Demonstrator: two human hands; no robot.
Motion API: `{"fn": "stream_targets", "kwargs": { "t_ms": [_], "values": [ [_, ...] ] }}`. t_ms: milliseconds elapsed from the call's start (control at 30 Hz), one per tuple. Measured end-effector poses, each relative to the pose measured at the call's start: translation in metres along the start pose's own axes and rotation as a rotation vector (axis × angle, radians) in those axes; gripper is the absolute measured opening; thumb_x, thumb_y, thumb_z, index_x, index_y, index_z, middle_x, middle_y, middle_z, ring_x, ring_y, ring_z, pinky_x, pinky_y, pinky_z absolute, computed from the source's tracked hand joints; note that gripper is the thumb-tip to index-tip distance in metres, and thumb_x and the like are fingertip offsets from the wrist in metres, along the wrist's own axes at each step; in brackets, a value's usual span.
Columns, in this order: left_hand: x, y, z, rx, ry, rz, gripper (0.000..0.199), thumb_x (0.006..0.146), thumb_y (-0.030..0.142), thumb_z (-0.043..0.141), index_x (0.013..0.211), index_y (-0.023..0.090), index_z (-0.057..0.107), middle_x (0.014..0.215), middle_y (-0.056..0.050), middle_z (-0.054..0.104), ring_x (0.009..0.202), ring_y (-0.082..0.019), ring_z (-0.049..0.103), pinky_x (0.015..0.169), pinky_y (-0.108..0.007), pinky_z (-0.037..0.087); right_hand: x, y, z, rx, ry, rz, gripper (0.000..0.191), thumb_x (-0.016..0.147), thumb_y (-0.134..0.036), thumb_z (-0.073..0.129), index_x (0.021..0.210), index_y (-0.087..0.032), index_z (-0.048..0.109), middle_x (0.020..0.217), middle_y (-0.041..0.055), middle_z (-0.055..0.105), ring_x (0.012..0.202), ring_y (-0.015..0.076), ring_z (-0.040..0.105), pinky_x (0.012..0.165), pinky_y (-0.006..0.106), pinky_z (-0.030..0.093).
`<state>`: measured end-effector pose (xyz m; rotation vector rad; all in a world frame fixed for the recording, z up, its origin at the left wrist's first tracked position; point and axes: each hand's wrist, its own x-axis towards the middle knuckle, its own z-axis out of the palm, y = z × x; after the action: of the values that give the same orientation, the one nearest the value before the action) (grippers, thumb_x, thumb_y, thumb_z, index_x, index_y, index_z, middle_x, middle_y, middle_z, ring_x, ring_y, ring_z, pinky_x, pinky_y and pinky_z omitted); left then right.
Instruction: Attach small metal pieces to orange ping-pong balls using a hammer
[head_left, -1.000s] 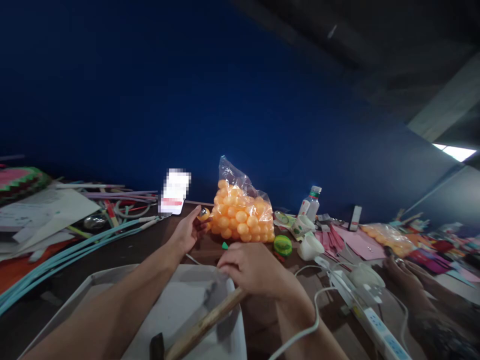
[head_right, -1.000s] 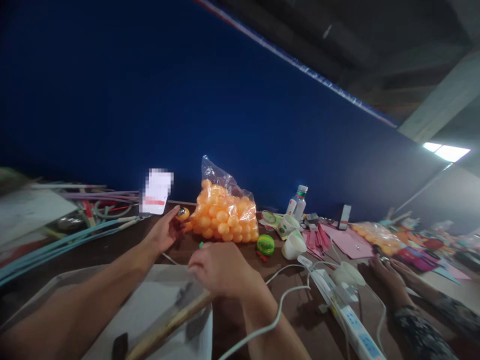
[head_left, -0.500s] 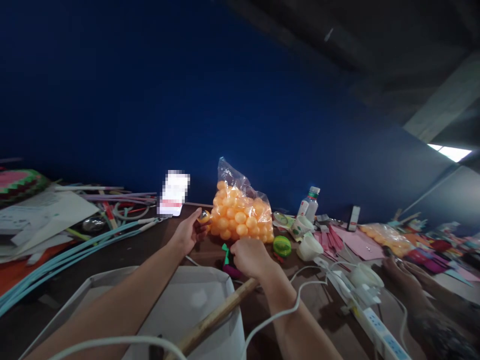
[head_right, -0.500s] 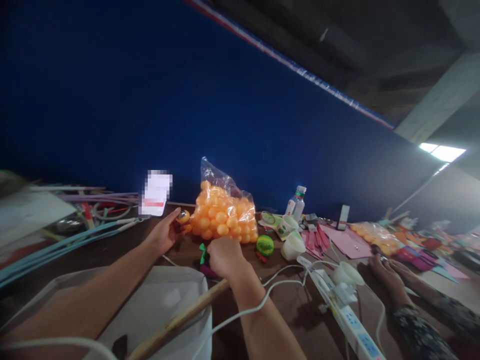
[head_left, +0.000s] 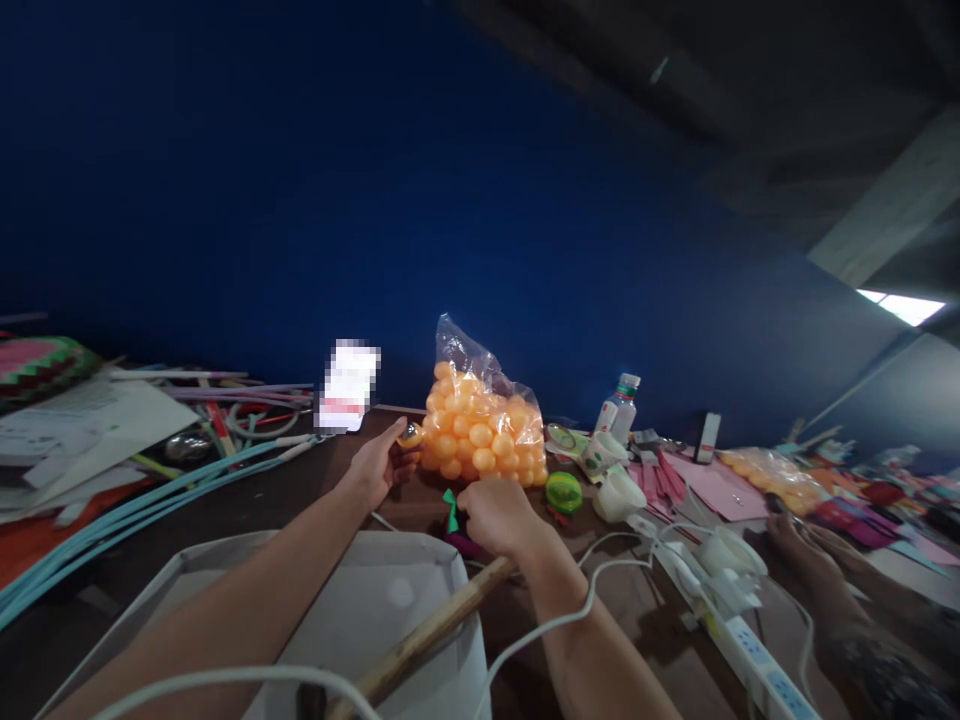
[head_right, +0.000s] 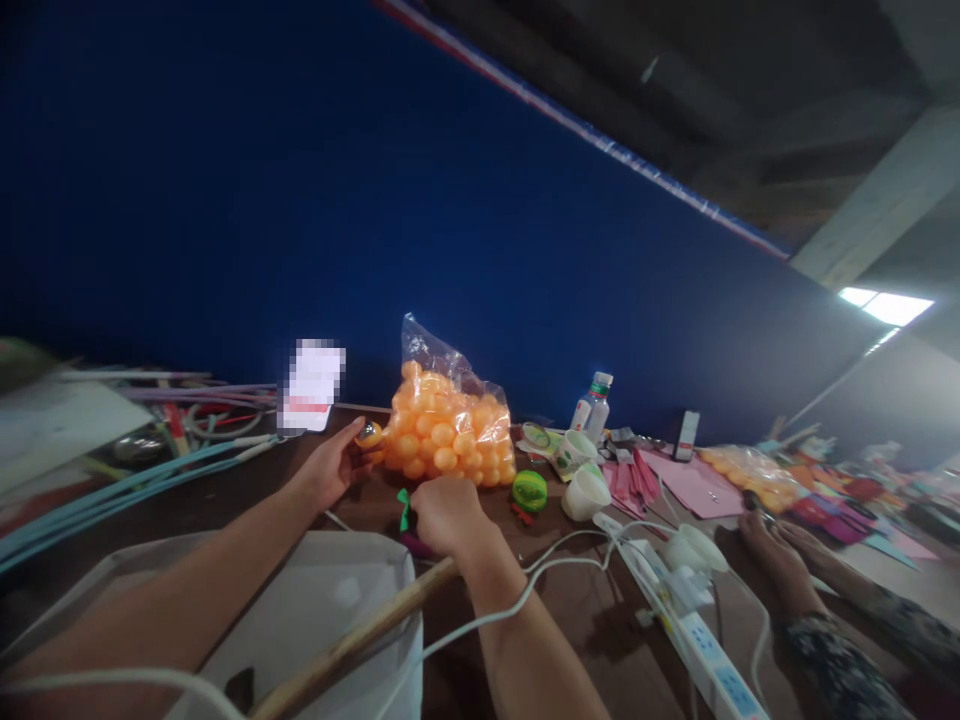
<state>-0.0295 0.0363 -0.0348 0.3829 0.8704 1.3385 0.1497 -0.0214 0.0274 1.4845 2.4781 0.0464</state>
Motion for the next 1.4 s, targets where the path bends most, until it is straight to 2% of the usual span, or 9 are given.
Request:
{"fn": "stream_targets", "kwargs": {
  "t_ms": [267, 433, 533, 633, 800, 1033, 1200, 1333, 1400],
  "values": [
    [0.001, 0.001, 0.000, 0.001, 0.006, 0.002, 0.021, 0.084, 0.031, 0.062, 0.086, 0.010, 0.062, 0.066, -0.009, 0.068, 0.045, -0.012, 0.060, 0.038, -0.020, 0.048, -0.001, 0.004, 0.004, 0.017, 0.023, -0.020, 0.021, 0.075, -0.022, 0.054, 0.087, -0.021, 0.072, 0.086, 0.0091, 0.073, 0.081, 0.0238, 0.068, 0.060, 0.028, 0.038],
    [0.001, 0.001, -0.001, -0.016, -0.015, -0.001, 0.020, 0.085, 0.031, 0.061, 0.085, 0.011, 0.062, 0.066, -0.009, 0.068, 0.046, -0.011, 0.060, 0.039, -0.019, 0.048, -0.006, 0.006, -0.003, 0.080, 0.064, -0.018, 0.019, 0.075, -0.021, 0.056, 0.088, -0.021, 0.070, 0.087, 0.0073, 0.072, 0.081, 0.0216, 0.066, 0.061, 0.027, 0.035],
    [-0.001, 0.003, -0.001, -0.056, -0.050, -0.005, 0.020, 0.087, 0.030, 0.058, 0.085, 0.011, 0.062, 0.066, -0.008, 0.068, 0.045, -0.011, 0.059, 0.040, -0.019, 0.047, -0.010, 0.009, -0.009, 0.231, 0.145, 0.014, 0.020, 0.077, -0.022, 0.056, 0.093, -0.024, 0.068, 0.090, 0.0026, 0.071, 0.081, 0.0176, 0.064, 0.062, 0.025, 0.035],
    [-0.003, 0.005, 0.000, -0.091, -0.054, 0.003, 0.020, 0.088, 0.029, 0.056, 0.085, 0.011, 0.063, 0.065, -0.008, 0.068, 0.045, -0.010, 0.058, 0.041, -0.019, 0.047, -0.010, 0.009, -0.011, 0.449, 0.286, 0.049, 0.016, 0.080, -0.023, 0.055, 0.092, -0.023, 0.066, 0.088, 0.0007, 0.070, 0.077, 0.0140, 0.062, 0.064, 0.023, 0.038],
    [-0.007, 0.007, 0.001, -0.112, -0.089, 0.014, 0.021, 0.089, 0.027, 0.055, 0.085, 0.010, 0.065, 0.068, -0.009, 0.070, 0.047, -0.011, 0.060, 0.044, -0.019, 0.049, -0.001, -0.002, -0.002, 0.902, 0.441, -0.038, 0.012, 0.079, -0.024, 0.057, 0.088, -0.019, 0.063, 0.082, -0.0005, 0.068, 0.068, 0.0111, 0.060, 0.064, 0.022, 0.045],
    [-0.011, 0.008, 0.004, -0.097, -0.101, 0.023, 0.023, 0.090, 0.026, 0.053, 0.083, 0.009, 0.066, 0.073, -0.012, 0.072, 0.050, -0.011, 0.061, 0.046, -0.020, 0.050, 0.012, -0.011, 0.009, 1.267, 0.454, -0.095, 0.020, 0.079, -0.027, 0.060, 0.095, -0.020, 0.069, 0.077, 0.0000, 0.067, 0.062, 0.0111, 0.060, 0.060, 0.023, 0.050],
    [-0.010, 0.005, 0.005, -0.137, -0.086, 0.040, 0.012, 0.087, 0.017, 0.056, 0.085, 0.011, 0.066, 0.074, -0.010, 0.072, 0.058, -0.014, 0.065, 0.052, -0.023, 0.055, 0.017, -0.011, 0.011, 1.374, 0.526, -0.010, 0.016, 0.078, -0.027, 0.060, 0.089, -0.018, 0.066, 0.070, -0.0005, 0.065, 0.061, 0.0118, 0.061, 0.057, 0.022, 0.049],
    [-0.009, 0.003, 0.006, -0.171, -0.143, 0.044, 0.015, 0.087, 0.011, 0.052, 0.084, 0.011, 0.067, 0.073, -0.008, 0.071, 0.063, -0.014, 0.067, 0.060, -0.024, 0.057, 0.019, -0.012, 0.009, 1.430, 0.524, 0.030, 0.014, 0.076, -0.026, 0.060, 0.086, -0.017, 0.064, 0.071, -0.0010, 0.065, 0.061, 0.0108, 0.061, 0.054, 0.021, 0.049],
    [-0.007, 0.003, 0.006, -0.179, -0.164, 0.060, 0.018, 0.089, 0.012, 0.051, 0.084, 0.010, 0.067, 0.075, -0.008, 0.071, 0.066, -0.014, 0.067, 0.062, -0.024, 0.057, 0.019, -0.012, 0.007, 1.461, 0.510, 0.046, 0.014, 0.076, -0.026, 0.060, 0.086, -0.017, 0.064, 0.070, -0.0015, 0.064, 0.059, 0.0098, 0.060, 0.053, 0.020, 0.049]
  ]
}}
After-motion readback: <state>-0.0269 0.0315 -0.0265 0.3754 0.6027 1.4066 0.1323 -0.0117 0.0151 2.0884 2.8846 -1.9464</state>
